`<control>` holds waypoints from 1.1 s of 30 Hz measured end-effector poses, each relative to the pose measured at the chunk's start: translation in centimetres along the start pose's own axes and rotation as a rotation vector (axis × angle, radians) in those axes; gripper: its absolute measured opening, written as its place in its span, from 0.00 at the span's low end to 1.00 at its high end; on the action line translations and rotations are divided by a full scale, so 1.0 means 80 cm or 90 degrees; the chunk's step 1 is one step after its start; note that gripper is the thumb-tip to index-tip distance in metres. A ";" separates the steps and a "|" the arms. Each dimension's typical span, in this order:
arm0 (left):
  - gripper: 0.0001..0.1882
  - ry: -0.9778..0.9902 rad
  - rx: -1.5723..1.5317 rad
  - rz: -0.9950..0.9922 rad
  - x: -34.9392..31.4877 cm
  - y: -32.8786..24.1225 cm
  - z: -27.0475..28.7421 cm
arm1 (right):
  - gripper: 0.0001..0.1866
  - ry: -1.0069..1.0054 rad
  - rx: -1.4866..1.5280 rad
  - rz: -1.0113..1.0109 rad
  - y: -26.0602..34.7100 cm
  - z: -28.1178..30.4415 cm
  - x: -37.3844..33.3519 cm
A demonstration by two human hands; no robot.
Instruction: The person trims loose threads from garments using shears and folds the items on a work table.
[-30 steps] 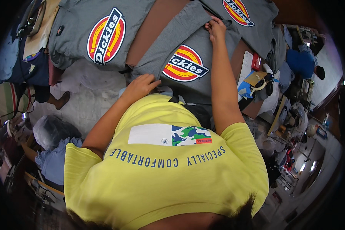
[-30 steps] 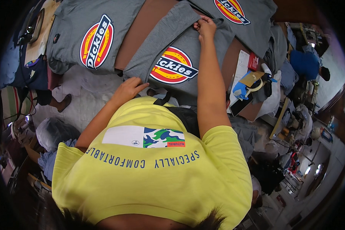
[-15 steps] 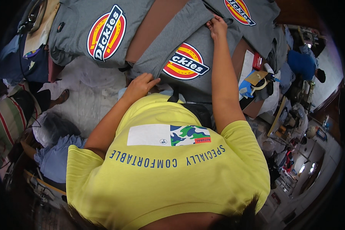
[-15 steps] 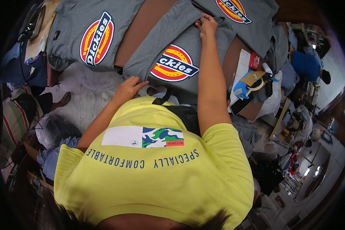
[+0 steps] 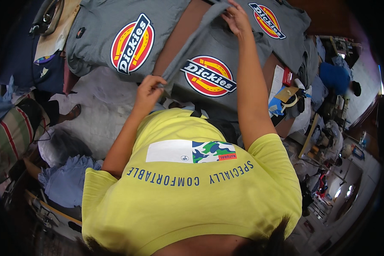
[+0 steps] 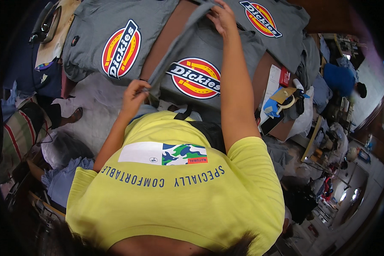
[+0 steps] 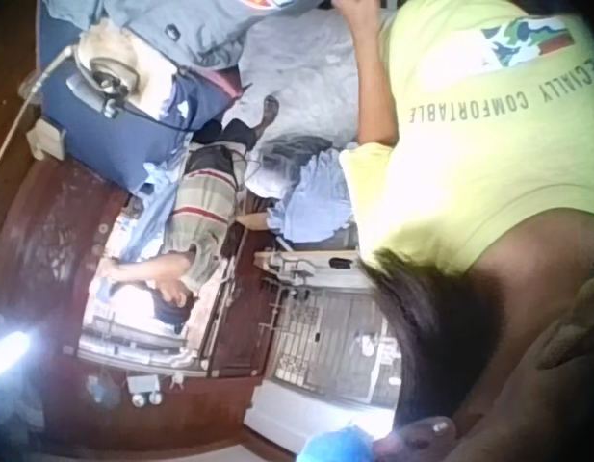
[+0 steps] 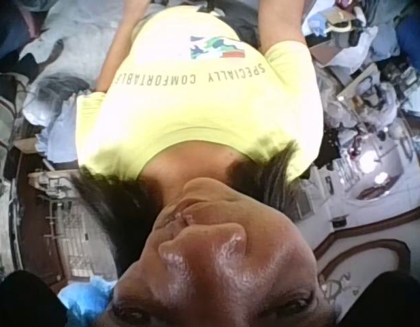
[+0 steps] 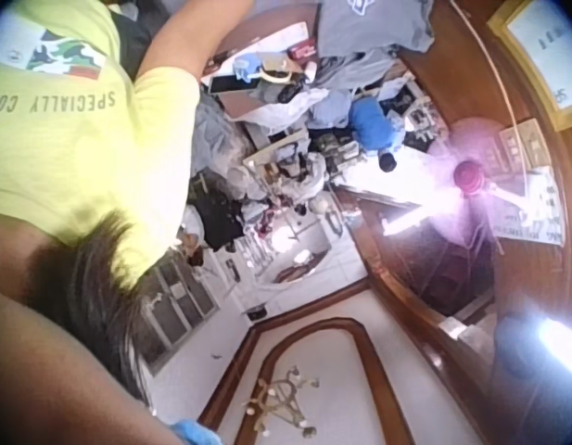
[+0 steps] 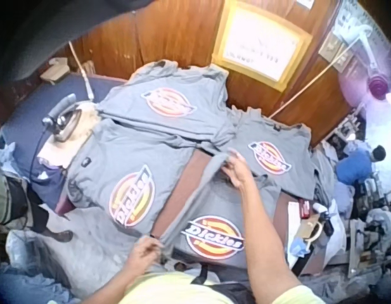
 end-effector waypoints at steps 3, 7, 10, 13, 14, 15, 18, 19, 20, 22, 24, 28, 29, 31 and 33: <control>0.13 -0.148 -0.128 0.079 0.006 0.014 0.046 | 0.35 0.099 0.216 0.028 0.003 -0.038 0.015; 0.12 -0.188 -0.075 0.077 0.008 0.025 0.072 | 0.17 0.041 -0.225 0.418 0.010 -0.092 -0.017; 0.09 -0.163 0.047 0.036 0.010 0.007 0.063 | 0.20 0.127 -0.571 0.336 -0.016 -0.095 -0.051; 0.08 -0.148 0.176 -0.033 0.017 0.002 0.059 | 0.21 0.098 -0.767 0.355 -0.052 -0.102 -0.052; 0.08 -0.144 0.218 -0.064 0.019 0.004 0.060 | 0.21 0.079 -0.819 0.327 -0.059 -0.103 -0.047; 0.08 -0.155 0.177 -0.015 0.021 0.010 0.066 | 0.22 0.058 -0.867 0.302 -0.063 -0.104 -0.042; 0.09 -0.168 0.078 0.098 0.024 0.027 0.093 | 0.23 -0.004 -0.949 0.304 -0.071 -0.109 -0.027; 0.09 -0.160 0.062 0.113 0.027 0.032 0.103 | 0.24 -0.025 -0.967 0.316 -0.073 -0.109 -0.022; 0.09 -0.151 0.046 0.127 0.029 0.037 0.109 | 0.24 -0.035 -0.979 0.312 -0.074 -0.109 -0.017; 0.08 -0.128 0.049 0.140 0.035 0.021 0.106 | 0.24 -0.054 -1.004 0.303 -0.076 -0.108 -0.013; 0.09 -0.111 0.021 0.115 0.042 0.019 0.105 | 0.24 -0.040 -0.896 0.340 -0.072 -0.100 -0.017; 0.12 -0.079 0.008 0.156 0.040 0.012 0.106 | 0.22 -0.135 -0.915 0.418 -0.032 -0.048 -0.094; 0.12 -0.072 0.013 0.155 0.040 0.008 0.106 | 0.22 -0.160 -0.941 0.390 -0.019 -0.030 -0.131; 0.13 -0.056 -0.003 0.151 0.042 0.004 0.103 | 0.23 -0.235 -1.035 0.281 -0.028 0.014 -0.209; 0.14 -0.048 -0.046 0.146 0.044 0.003 0.102 | 0.26 -0.242 -1.061 0.157 -0.057 0.052 -0.284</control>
Point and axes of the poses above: each hand's wrist, its own x-axis towards the middle knuckle, its own z-axis out of the back of the hand, y = z × x, the point moved 2 cm from there along x, towards the middle knuckle, and after that the axes turned 14 degrees about -x, right-handed, at the moved point
